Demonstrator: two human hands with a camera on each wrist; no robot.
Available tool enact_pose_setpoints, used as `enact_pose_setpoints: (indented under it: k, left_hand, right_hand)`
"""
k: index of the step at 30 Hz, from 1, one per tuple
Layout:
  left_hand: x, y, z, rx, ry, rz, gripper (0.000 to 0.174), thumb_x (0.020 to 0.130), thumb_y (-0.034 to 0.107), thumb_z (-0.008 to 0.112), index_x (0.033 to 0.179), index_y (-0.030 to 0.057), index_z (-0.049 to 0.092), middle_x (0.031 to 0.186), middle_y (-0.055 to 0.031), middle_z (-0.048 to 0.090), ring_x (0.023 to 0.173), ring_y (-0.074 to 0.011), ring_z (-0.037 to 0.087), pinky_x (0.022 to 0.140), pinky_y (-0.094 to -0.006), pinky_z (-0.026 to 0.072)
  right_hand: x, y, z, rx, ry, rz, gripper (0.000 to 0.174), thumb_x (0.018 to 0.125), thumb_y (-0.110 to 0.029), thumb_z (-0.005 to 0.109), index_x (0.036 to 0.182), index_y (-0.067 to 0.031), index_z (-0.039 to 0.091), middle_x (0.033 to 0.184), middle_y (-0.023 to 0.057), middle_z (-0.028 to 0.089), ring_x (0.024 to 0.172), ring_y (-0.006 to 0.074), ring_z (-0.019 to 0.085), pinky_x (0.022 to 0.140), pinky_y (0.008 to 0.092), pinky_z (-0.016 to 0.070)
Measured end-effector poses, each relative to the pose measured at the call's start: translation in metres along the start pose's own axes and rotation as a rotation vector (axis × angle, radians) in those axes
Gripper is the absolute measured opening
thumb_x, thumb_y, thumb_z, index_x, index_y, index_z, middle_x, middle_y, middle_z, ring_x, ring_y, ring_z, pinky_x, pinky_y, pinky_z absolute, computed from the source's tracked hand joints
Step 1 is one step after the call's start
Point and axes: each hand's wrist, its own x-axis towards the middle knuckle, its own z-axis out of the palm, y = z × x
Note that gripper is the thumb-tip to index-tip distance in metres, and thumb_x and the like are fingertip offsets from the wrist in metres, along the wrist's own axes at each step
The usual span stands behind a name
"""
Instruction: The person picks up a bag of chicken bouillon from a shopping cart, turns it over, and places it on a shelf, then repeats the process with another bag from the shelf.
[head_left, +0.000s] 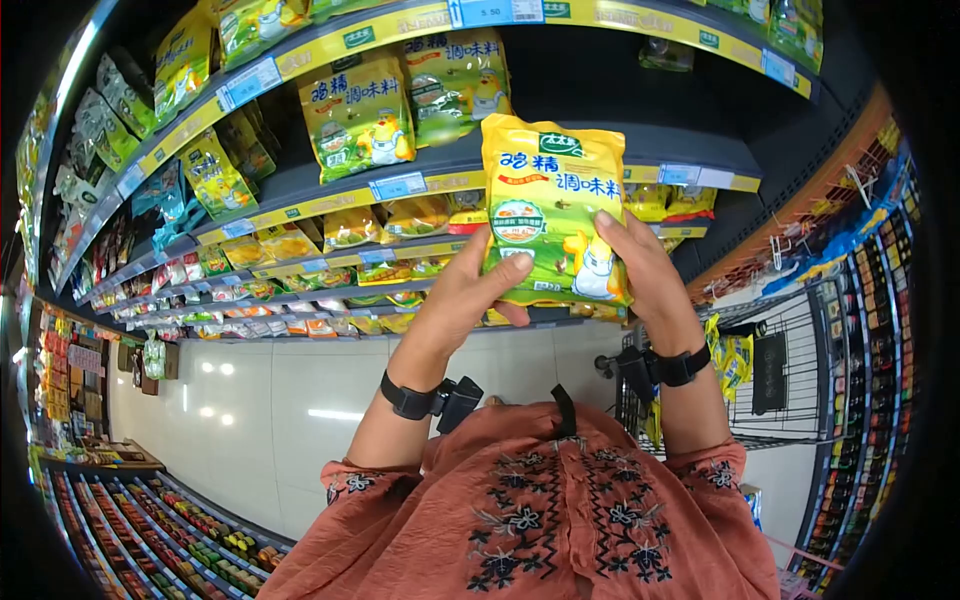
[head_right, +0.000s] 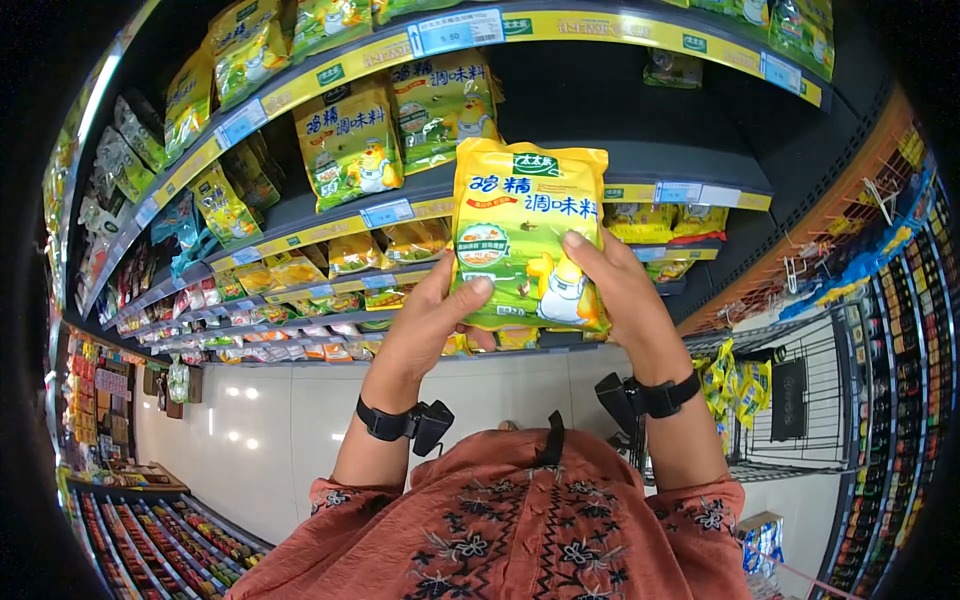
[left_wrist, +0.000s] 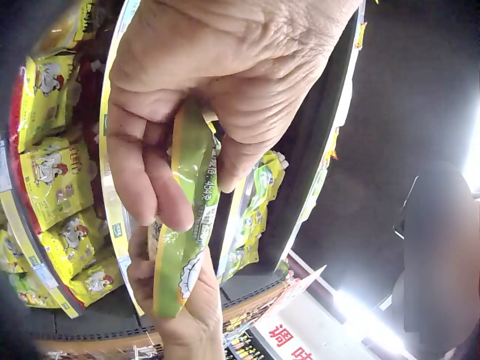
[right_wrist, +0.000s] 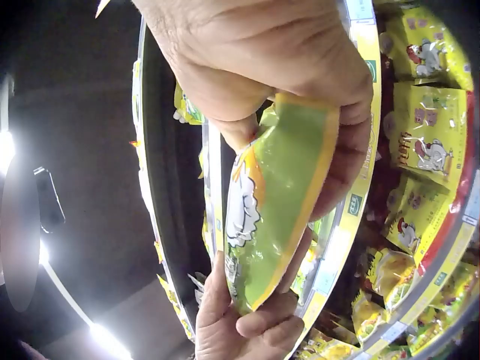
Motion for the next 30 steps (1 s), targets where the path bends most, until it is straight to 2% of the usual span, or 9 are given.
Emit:
enact_pose_setpoints:
  k: [4, 7, 11, 14, 17, 21, 27, 30]
  left_hand:
    - [0.004, -0.003, -0.007, 0.029, 0.0, -0.006, 0.064, 0.094, 0.038, 0.067, 0.143, 0.0043, 0.042, 0.123, -0.01, 0.062, 0.09, -0.0161, 0.067, 0.061, -0.0263, 0.0576]
    - [0.006, -0.009, -0.018, 0.086, -0.007, -0.085, 0.066, 0.094, 0.039, 0.068, 0.143, 0.0038, 0.042, 0.122, -0.0113, 0.062, 0.087, -0.0162, 0.068, 0.061, -0.0262, 0.0567]
    - [0.013, -0.016, -0.026, 0.135, 0.032, 0.06, 0.066, 0.096, 0.038, 0.065, 0.144, -0.0004, 0.04, 0.124, -0.0139, 0.058, 0.106, -0.0176, 0.062, 0.073, -0.0299, 0.0589]
    - [0.016, -0.027, -0.042, 0.188, 0.117, 0.101, 0.067, 0.097, 0.038, 0.064, 0.145, -0.0022, 0.039, 0.128, -0.0154, 0.056, 0.113, -0.0196, 0.06, 0.086, -0.0335, 0.0557]
    - [0.013, -0.037, -0.058, 0.169, 0.198, 0.161, 0.068, 0.098, 0.039, 0.062, 0.146, -0.0025, 0.038, 0.133, -0.017, 0.054, 0.116, -0.0219, 0.06, 0.093, -0.0359, 0.0518]
    - [0.001, -0.04, -0.078, 0.168, 0.215, 0.091, 0.061, 0.1, 0.039, 0.059, 0.143, -0.0013, 0.043, 0.133, -0.0184, 0.056, 0.115, -0.026, 0.062, 0.09, -0.0351, 0.0521]
    - [-0.017, -0.042, -0.101, 0.145, 0.231, 0.018, 0.054, 0.101, 0.036, 0.057, 0.139, -0.0011, 0.048, 0.128, -0.0173, 0.059, 0.112, -0.0261, 0.064, 0.088, -0.0354, 0.053]
    - [-0.031, -0.05, -0.113, 0.126, 0.245, -0.011, 0.053, 0.101, 0.036, 0.057, 0.138, -0.001, 0.049, 0.127, -0.0167, 0.059, 0.109, -0.0254, 0.064, 0.086, -0.0353, 0.0542]
  right_hand:
    - [0.003, -0.004, 0.002, 0.008, -0.018, -0.013, 0.05, 0.099, -0.024, 0.062, 0.138, 0.0039, 0.047, 0.128, 0.0133, 0.063, 0.111, 0.0191, 0.065, 0.092, 0.0327, 0.0538]
    - [0.008, -0.002, 0.004, -0.003, -0.006, -0.049, 0.051, 0.098, -0.023, 0.063, 0.138, 0.0035, 0.046, 0.129, 0.0131, 0.062, 0.114, 0.0195, 0.063, 0.095, 0.0328, 0.0519]
    - [0.021, 0.004, 0.003, -0.054, 0.013, -0.114, 0.052, 0.098, -0.023, 0.064, 0.139, 0.0034, 0.046, 0.129, 0.0124, 0.062, 0.113, 0.0184, 0.062, 0.097, 0.0322, 0.0501]
    - [0.033, 0.0, 0.006, -0.086, 0.021, -0.156, 0.05, 0.098, -0.022, 0.064, 0.138, 0.0028, 0.047, 0.127, 0.0115, 0.063, 0.111, 0.0174, 0.063, 0.097, 0.0316, 0.0502]
    - [0.048, -0.009, 0.011, -0.055, 0.044, -0.169, 0.047, 0.097, -0.02, 0.065, 0.136, 0.002, 0.05, 0.125, 0.0104, 0.064, 0.11, 0.0161, 0.063, 0.096, 0.0311, 0.0504]
    - [0.072, -0.019, 0.016, -0.067, 0.062, -0.228, 0.045, 0.097, -0.02, 0.066, 0.134, 0.001, 0.052, 0.123, 0.0094, 0.064, 0.11, 0.0148, 0.063, 0.096, 0.0309, 0.0501]
    - [0.113, -0.024, 0.018, -0.094, 0.095, -0.293, 0.043, 0.097, -0.02, 0.066, 0.133, -0.0002, 0.052, 0.123, 0.0081, 0.064, 0.111, 0.0144, 0.061, 0.097, 0.0316, 0.049]
    - [0.137, -0.027, 0.023, -0.087, 0.02, -0.319, 0.042, 0.097, -0.02, 0.065, 0.133, -0.0003, 0.053, 0.124, 0.0083, 0.063, 0.111, 0.0139, 0.061, 0.097, 0.0313, 0.0489]
